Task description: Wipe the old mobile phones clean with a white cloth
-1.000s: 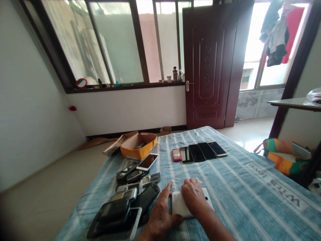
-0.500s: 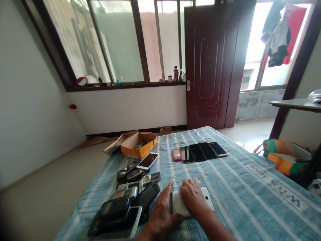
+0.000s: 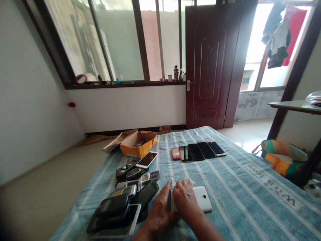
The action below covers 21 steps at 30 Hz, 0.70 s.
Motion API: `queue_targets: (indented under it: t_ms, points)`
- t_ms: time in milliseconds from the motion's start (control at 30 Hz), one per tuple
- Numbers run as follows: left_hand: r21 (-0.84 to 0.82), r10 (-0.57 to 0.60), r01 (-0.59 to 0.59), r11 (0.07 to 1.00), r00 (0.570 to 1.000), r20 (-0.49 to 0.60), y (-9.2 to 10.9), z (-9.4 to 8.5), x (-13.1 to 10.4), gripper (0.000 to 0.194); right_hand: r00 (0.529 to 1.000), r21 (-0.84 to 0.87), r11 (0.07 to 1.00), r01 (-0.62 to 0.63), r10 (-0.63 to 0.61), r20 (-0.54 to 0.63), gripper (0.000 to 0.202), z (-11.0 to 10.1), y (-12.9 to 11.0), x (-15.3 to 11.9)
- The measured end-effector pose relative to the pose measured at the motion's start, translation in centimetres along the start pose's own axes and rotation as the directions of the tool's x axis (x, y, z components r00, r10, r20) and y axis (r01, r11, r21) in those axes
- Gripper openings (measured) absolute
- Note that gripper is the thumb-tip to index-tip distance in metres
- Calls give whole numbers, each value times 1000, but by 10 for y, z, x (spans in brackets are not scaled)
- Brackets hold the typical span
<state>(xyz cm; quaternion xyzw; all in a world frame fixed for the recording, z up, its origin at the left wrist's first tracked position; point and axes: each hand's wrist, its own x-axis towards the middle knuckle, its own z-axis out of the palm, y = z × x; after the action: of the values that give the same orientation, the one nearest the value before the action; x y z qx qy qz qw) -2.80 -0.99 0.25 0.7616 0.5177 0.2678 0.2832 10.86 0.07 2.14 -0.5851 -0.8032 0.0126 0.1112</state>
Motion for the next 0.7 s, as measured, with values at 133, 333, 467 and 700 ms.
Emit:
queue_targets:
  t_ms: [133,333,467,700]
  points:
    - [-39,62,-65,997,995,-83,-8,6,0,99,998,61,996,69,-69,8,23,1,-15,7]
    - [-2,-23,23,1000,1000,12,-2,1,0,107,998,4,1000,19,-19,57,24,-5,9,5]
    - [-5,-29,30,1000,999,21,1,-1,-1,107,998,-22,1000,-3,5,65,26,-5,7,6]
    - [-20,15,-16,1000,999,-34,-2,2,0,105,996,46,995,84,-85,23,22,3,-1,7]
